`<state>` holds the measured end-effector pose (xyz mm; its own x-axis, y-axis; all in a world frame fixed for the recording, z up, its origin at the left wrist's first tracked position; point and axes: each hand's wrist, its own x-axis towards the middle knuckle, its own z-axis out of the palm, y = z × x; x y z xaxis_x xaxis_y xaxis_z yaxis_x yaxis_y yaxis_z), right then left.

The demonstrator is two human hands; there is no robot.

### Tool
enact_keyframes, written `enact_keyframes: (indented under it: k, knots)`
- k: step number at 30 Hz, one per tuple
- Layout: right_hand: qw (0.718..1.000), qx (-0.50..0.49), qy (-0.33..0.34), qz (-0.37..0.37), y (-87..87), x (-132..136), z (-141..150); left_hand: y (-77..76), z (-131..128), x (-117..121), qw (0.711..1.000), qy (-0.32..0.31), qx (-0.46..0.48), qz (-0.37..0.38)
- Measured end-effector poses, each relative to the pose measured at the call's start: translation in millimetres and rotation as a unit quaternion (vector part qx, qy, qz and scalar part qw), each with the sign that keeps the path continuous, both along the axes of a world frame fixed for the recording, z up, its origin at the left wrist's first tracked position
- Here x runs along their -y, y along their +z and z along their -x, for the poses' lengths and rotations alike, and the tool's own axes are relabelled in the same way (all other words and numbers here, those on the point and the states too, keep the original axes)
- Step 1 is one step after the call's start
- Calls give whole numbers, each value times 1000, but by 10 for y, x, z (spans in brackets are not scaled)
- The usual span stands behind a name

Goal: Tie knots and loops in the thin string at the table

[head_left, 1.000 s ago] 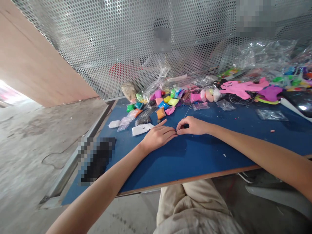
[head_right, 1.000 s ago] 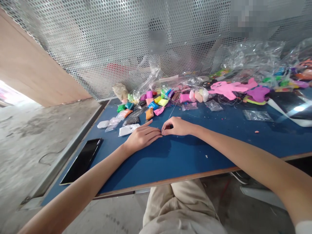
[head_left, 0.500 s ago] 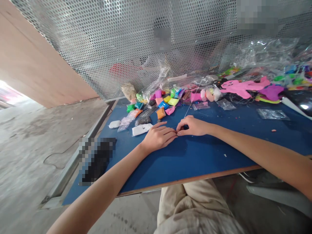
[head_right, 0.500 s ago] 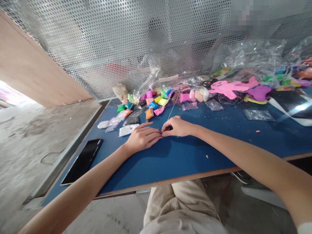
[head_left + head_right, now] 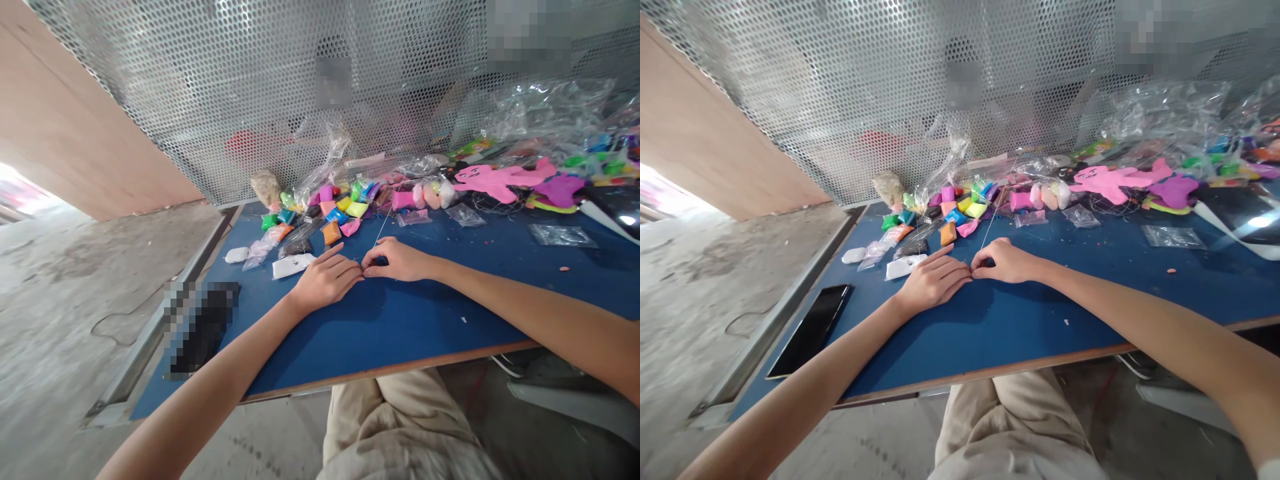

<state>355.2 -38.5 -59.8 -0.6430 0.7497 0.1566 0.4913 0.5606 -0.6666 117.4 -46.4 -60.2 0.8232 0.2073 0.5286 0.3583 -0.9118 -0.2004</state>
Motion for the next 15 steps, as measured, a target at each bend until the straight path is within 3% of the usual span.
enact_keyframes:
  k: [5, 10, 15]
  knots:
    - [1000, -21, -2, -3, -24, 6, 28, 17, -6, 4, 1000, 2, 0, 13]
    - [999, -40, -22, 4, -13, 49, 53, 34, -3, 15, 999, 44, -3, 1]
    - [995, -74, -22, 64, 64, 104, 46, 60, -9, 33, 998, 58, 0, -4]
